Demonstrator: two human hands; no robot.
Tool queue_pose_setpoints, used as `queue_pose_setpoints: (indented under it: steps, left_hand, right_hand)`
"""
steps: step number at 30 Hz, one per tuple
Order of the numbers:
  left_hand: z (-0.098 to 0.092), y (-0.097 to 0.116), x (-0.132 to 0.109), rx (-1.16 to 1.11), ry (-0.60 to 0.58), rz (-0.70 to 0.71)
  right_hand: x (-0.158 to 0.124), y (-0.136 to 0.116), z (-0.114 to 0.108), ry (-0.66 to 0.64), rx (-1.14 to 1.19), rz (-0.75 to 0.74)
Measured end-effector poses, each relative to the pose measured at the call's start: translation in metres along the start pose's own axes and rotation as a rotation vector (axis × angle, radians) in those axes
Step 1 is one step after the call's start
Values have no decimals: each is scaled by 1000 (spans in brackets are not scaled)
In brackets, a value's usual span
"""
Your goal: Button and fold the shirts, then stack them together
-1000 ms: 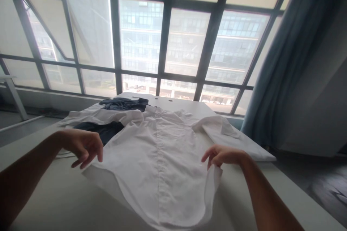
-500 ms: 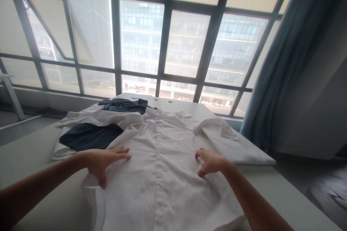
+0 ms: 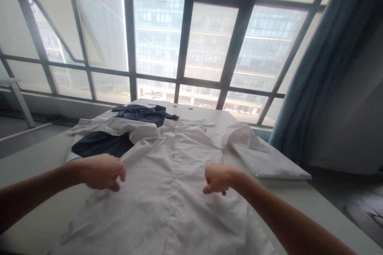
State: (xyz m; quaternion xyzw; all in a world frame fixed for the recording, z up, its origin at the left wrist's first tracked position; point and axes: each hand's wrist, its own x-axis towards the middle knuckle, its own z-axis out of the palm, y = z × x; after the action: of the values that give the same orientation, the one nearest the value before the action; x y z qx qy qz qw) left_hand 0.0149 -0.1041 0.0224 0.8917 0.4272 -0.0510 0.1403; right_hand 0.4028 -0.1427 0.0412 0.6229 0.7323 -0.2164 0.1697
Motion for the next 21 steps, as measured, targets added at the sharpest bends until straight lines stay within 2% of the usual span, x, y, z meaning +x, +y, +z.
queue_pose_setpoints:
  steps: [2,5,7,9,11,14,18,21]
  left_hand:
    - [-9,27,37,74,18,24]
    - [-10,60,96,36,191,0]
    - [-5,68,128,-14,230,-38]
    - [0,65,153,-86,231,-85]
    - [4,58,169,-159,208,-118]
    - [4,49,181,-262,128,-131]
    - [-3,51,188,-394,30,-141]
    - [-6,54,193,-501,-16,-193]
  right_hand:
    - [19,-29,-12,158,-10,-69]
    - [53,-59,-24,301,26,-120]
    - [76,-68,-27,333,58,-102]
    - [95,-71,-26,328,84,-70]
    - [108,-70,-24,311,105,-57]
    - [119,-68,-22,282,186,-57]
    - [126,-67,-25,189,349,-17]
    - [129,-68,-26,191,398,-1]
